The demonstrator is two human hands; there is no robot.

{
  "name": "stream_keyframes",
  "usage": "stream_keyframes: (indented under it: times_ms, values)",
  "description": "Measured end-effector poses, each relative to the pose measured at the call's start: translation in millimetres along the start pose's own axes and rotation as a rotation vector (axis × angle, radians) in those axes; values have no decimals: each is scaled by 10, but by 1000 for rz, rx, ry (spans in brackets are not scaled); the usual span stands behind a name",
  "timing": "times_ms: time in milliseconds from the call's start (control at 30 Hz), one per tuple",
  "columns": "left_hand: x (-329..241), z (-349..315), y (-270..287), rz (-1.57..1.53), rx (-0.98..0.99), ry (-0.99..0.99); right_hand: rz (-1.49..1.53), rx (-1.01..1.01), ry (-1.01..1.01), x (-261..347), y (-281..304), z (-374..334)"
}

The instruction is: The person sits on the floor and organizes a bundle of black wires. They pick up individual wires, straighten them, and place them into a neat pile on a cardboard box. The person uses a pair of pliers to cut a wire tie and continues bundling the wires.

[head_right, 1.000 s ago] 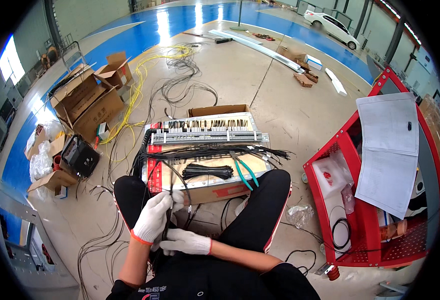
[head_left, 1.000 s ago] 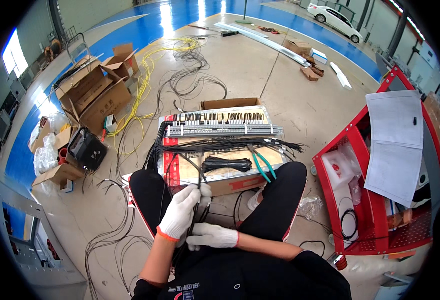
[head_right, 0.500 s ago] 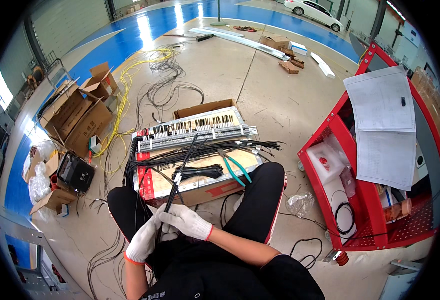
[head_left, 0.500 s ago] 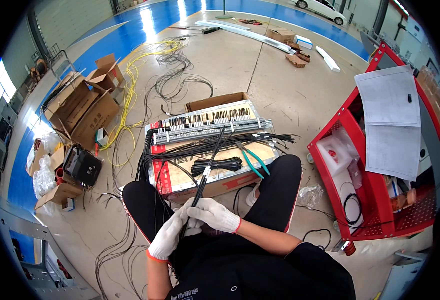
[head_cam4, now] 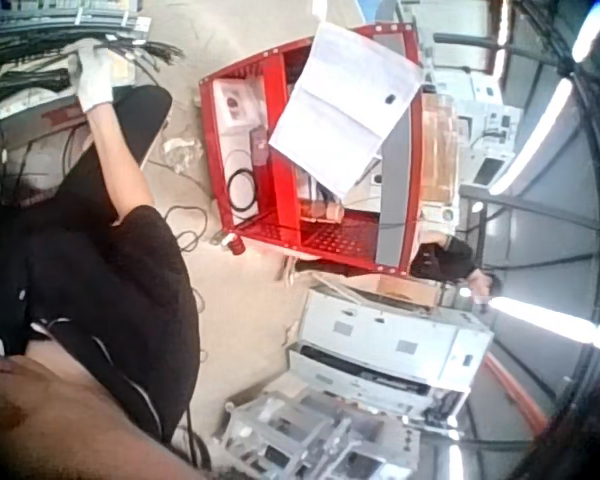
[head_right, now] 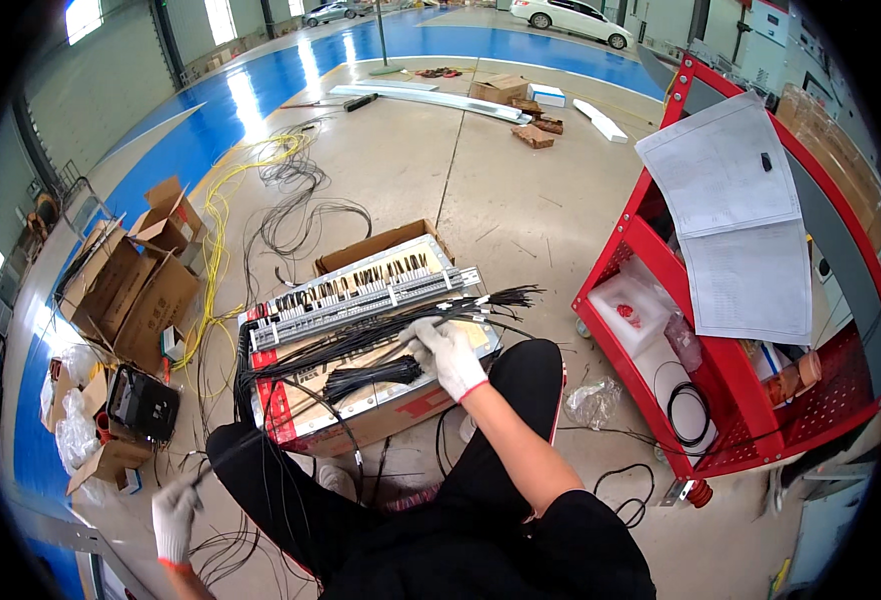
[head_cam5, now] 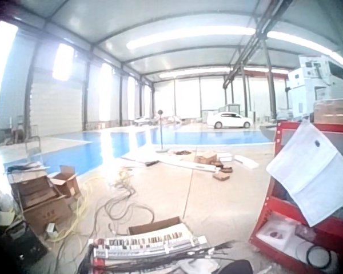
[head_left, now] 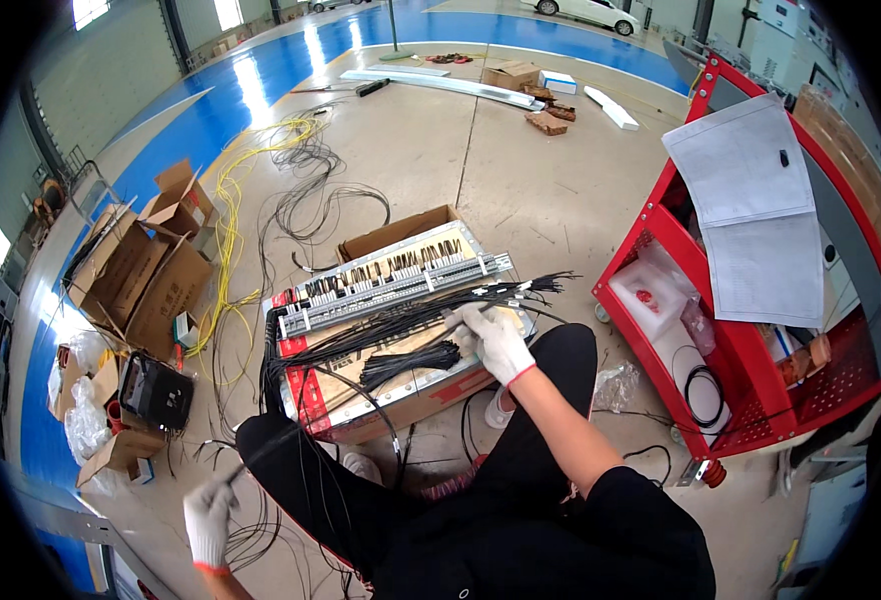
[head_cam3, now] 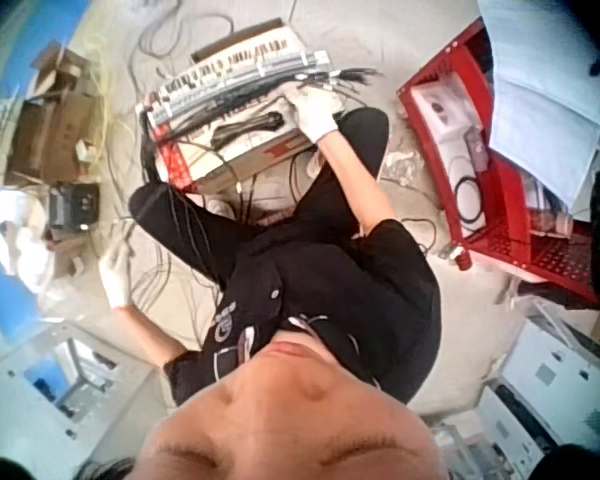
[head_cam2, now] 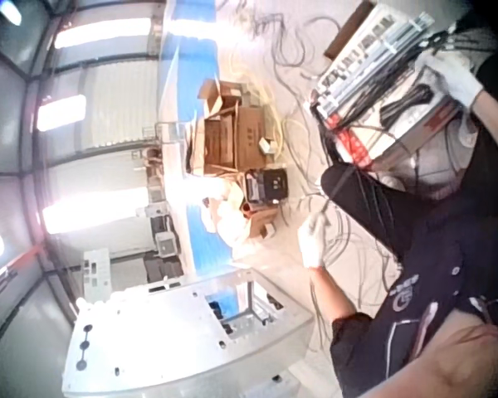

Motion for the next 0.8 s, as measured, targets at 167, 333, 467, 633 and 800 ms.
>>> stream_keyframes:
  times_ms: [167,333,467,633,800]
  values:
    - [-155,1206,-421,345,-292,-446,205,-15,44,160,157,631]
    - [-75,2149,-1038,684,-246,-396,127,-108,28,157,737,1102]
    - [223,2485,-1214,753,-306,-364,-263,-55,139,2,694,991]
    - [168,2403,-1223,528,-188,-316,-199,-121,205,-36,694,997]
    - [228,2373,-1151,455,-172,-282,-266,-99,238,-11,634,1031]
Point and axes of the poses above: each hand's wrist, its own z-axis towards the middle knuckle, its own y-axis out of the back of the hand, x = y × z, the point moved 3 cm from there along z, towards the middle knuckle, and after that the axes turned 2 degrees about -x, right-handed, at the moved point
